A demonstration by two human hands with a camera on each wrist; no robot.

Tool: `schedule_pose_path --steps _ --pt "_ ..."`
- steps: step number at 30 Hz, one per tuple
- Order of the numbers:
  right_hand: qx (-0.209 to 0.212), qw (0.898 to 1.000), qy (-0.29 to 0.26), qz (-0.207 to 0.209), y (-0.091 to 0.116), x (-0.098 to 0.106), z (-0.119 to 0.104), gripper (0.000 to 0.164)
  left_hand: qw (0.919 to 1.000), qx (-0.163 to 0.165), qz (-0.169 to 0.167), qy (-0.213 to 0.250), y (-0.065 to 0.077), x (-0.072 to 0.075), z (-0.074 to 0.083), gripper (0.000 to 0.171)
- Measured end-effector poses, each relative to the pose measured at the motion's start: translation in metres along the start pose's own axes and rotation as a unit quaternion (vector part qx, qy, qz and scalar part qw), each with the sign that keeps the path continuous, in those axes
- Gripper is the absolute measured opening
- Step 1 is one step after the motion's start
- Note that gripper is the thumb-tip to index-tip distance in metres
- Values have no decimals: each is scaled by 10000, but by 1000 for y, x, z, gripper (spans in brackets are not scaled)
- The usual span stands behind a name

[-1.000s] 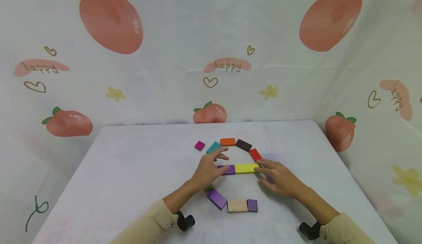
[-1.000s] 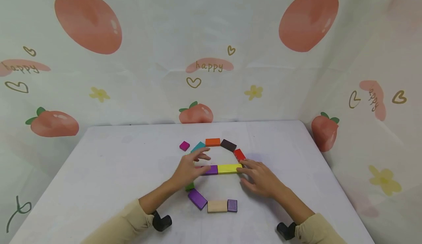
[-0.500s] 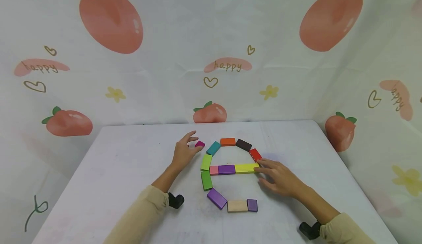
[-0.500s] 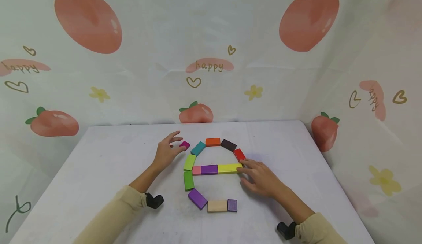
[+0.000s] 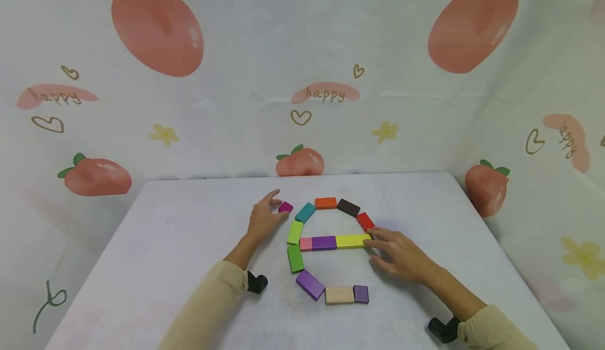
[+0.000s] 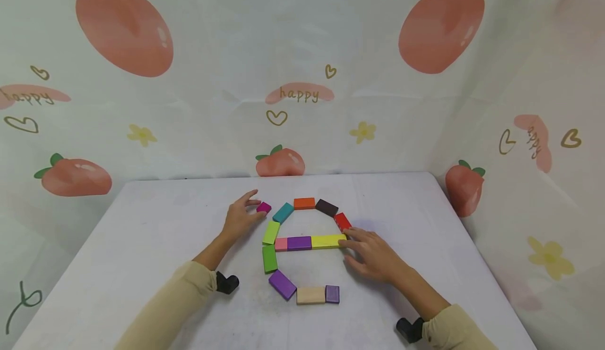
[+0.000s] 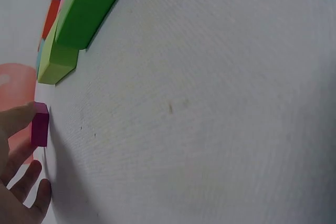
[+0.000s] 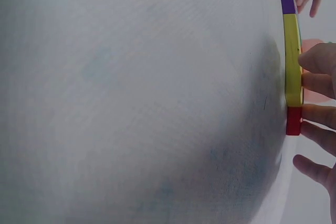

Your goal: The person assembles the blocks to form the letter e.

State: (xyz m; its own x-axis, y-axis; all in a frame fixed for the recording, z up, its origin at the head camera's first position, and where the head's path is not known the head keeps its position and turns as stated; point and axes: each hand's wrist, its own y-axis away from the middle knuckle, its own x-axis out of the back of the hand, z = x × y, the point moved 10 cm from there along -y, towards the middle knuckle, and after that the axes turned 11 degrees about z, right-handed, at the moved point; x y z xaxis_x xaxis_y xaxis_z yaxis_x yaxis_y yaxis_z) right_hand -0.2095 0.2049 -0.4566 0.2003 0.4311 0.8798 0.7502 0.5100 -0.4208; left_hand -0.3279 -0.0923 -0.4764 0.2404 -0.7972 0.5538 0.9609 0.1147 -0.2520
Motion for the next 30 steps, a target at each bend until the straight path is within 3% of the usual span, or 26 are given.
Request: schedule_pose_path --steps 10,18,30 --pt "-41 10000 -12 8 0 -1 1 38 9997 168 29 -185 1 -4 -2 64" --pt "-66 10000 -24 7 0 1 0 38 10000 10 77 -38 5 -1 -1 62" --pt "-29 10000 -13 61 0 2 -1 38 9990 -393 48 218 19 2 24 64"
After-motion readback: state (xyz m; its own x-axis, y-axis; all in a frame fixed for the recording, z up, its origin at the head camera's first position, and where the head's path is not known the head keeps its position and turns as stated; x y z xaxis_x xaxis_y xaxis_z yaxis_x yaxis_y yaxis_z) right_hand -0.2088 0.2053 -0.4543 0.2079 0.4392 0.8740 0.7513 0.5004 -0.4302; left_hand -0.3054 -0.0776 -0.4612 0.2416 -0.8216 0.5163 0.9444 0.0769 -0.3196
